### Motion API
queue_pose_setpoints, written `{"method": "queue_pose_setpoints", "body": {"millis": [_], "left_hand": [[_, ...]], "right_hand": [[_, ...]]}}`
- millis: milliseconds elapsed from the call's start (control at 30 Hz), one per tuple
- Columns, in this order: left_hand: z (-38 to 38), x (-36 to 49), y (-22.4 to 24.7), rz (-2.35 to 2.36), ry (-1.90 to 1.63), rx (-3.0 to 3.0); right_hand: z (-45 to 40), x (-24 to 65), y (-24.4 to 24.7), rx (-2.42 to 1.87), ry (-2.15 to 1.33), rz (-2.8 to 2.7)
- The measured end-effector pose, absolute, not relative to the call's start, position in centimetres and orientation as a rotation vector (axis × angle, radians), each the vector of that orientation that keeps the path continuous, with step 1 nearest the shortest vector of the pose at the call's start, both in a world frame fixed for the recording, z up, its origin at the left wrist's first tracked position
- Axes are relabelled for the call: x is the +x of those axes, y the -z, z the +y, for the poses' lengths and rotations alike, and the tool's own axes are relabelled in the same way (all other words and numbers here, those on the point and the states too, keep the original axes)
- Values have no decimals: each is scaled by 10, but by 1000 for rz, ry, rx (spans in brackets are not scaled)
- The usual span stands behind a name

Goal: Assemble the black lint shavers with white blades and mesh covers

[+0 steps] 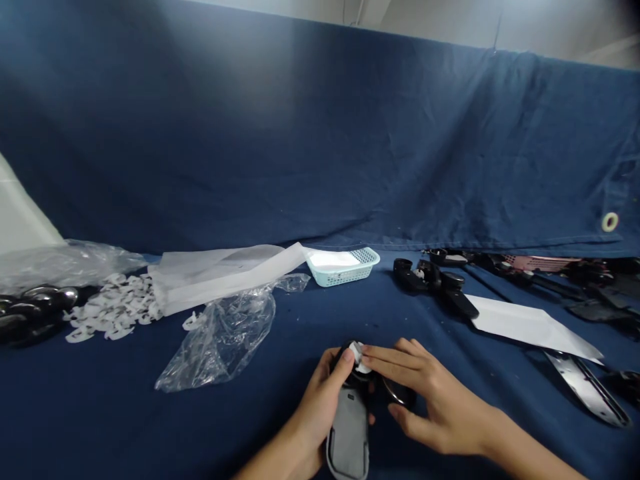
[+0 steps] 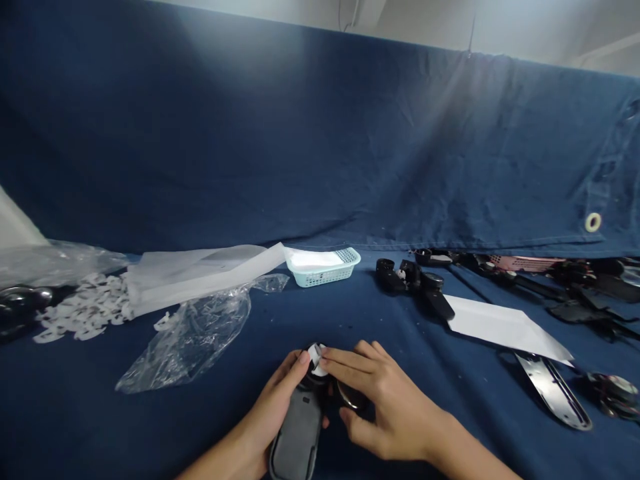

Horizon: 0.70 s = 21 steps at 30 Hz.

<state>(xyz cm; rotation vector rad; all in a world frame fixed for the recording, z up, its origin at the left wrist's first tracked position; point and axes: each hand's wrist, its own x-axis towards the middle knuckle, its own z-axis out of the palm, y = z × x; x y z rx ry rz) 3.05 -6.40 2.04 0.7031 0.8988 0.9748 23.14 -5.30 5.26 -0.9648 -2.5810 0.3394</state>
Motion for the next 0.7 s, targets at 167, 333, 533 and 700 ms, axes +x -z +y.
{"method": "queue_pose_setpoints", "body": {"millis": [167,333,533,700], "left_hand": [[-62,28,-22,907,-949,706],[-61,27,-21,907,-941,696],[-59,30,-24,919,-961,640],[-61,31,-23,876,-955,633]], "right_hand": [[-52,232,-46,-1001,-407,-2583],[-49,231,-44,-980,-448,-2580],[-44,228,-55,-933,-268,-2570],[-48,231,-52,-932,-165,-2433]]}}
